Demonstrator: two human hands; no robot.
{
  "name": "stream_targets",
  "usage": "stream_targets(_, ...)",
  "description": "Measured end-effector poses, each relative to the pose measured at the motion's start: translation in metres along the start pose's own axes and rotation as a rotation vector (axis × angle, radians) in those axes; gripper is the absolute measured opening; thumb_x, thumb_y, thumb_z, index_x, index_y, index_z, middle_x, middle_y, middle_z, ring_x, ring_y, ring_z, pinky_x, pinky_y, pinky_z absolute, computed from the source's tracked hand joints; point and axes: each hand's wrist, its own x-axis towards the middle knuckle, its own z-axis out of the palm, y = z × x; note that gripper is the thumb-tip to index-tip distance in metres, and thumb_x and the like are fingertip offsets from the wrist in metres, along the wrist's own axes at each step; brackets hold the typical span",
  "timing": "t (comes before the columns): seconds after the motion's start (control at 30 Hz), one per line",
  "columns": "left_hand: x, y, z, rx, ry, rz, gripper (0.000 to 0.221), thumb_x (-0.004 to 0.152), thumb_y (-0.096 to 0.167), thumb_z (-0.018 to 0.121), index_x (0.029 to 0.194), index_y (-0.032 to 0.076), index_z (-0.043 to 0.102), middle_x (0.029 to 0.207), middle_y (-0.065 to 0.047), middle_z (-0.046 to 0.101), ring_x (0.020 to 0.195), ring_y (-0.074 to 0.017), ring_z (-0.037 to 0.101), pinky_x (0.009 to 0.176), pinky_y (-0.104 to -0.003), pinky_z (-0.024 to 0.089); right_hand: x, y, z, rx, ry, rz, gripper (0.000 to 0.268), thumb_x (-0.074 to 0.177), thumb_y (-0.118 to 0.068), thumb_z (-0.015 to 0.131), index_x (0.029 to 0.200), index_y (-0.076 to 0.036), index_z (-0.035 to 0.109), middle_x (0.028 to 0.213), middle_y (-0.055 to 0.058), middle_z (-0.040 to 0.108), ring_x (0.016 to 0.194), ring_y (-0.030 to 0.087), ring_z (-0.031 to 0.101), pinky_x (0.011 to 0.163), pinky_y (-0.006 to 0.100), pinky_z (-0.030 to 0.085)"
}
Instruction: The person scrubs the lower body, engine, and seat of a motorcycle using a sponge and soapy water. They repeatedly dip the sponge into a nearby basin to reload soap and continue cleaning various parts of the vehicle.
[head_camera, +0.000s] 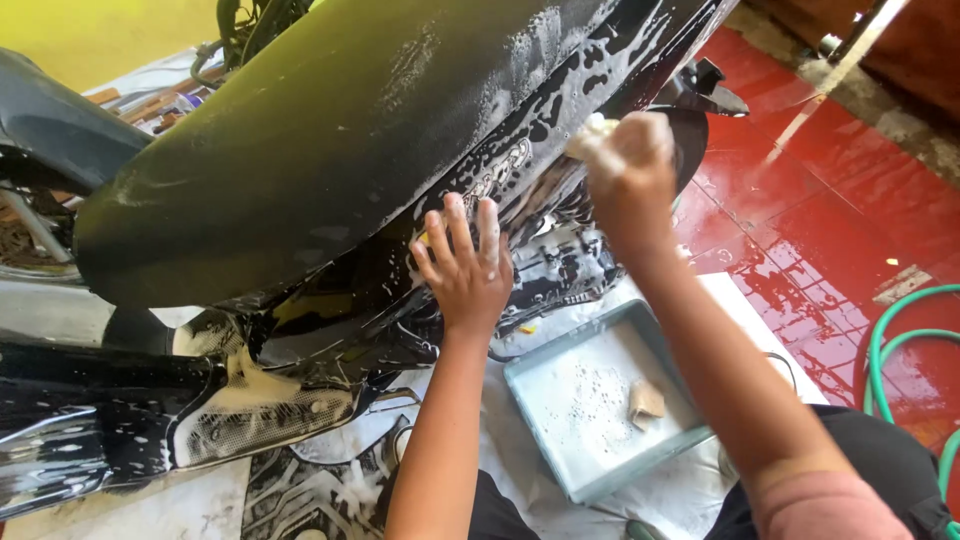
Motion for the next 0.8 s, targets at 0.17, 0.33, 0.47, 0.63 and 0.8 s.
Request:
stream_targets(0.17, 0.005, 0.001, -0.006, -0.001, -0.042, -0.001, 0.057, 0.107, 0.035, 0.042, 0.161, 0.022, 0.032, 0.166, -0.019, 0.026, 0.156, -0.0408, 0.013, 0.123, -0.059, 0.003, -0.014, -0.024, -0.008, 0.014, -0.107, 0.029, 0.018, 0.092, -0.014, 0.072, 0.107, -0.021, 0.079, 0.104, 0.013, 0.059, 0.105, 0.030, 0.060, 0.082, 0.041, 0.051)
stream_targets(0.33, 0.005, 0.001, -0.001, 0.003, -0.004, -0.003, 0.054, 0.108, 0.034, 0.039, 0.160, 0.022, 0.035, 0.165, -0.019, 0.029, 0.155, -0.0414, 0.016, 0.123, -0.060, 0.003, -0.043, -0.031, 0.007, 0.127, -0.153, 0.146, 0.024, 0.095, -0.007, 0.064, 0.117, -0.008, 0.074, 0.096, 0.020, 0.061, 0.089, 0.037, 0.067, 0.078, 0.043, 0.053)
stream_targets(0.47, 0.001, 0.002, 0.005, -0.007, 0.002, -0.009, 0.054, 0.108, 0.035, 0.036, 0.160, 0.022, 0.035, 0.164, -0.019, 0.030, 0.155, -0.0417, 0.017, 0.122, -0.060, 0.003, -0.099, -0.019, 0.063, 0.164, -0.065, 0.112, 0.028, 0.092, -0.012, 0.068, 0.119, -0.011, 0.075, 0.092, 0.013, 0.072, 0.081, 0.031, 0.070, 0.077, 0.040, 0.057)
stream_targets(0.63, 0.005, 0.002, 0.005, -0.002, 0.017, -0.024, 0.054, 0.106, 0.033, 0.038, 0.160, 0.023, 0.036, 0.164, -0.019, 0.031, 0.155, -0.0421, 0.017, 0.122, -0.060, 0.004, -0.036, -0.034, 0.006, 0.127, -0.151, 0.086, 0.030, 0.089, 0.001, 0.066, 0.118, -0.001, 0.071, 0.095, 0.022, 0.072, 0.084, 0.038, 0.067, 0.077, 0.044, 0.056)
stream_targets(0.8, 0.000, 0.003, 0.005, -0.017, -0.002, -0.026, 0.056, 0.105, 0.032, 0.041, 0.160, 0.023, 0.034, 0.165, -0.019, 0.030, 0.155, -0.0427, 0.016, 0.122, -0.060, 0.003, -0.027, -0.055, -0.023, 0.482, -0.253, 0.376, 0.030, 0.086, 0.006, 0.066, 0.115, 0.012, 0.064, 0.099, 0.033, 0.066, 0.094, 0.047, 0.066, 0.091, 0.050, 0.052)
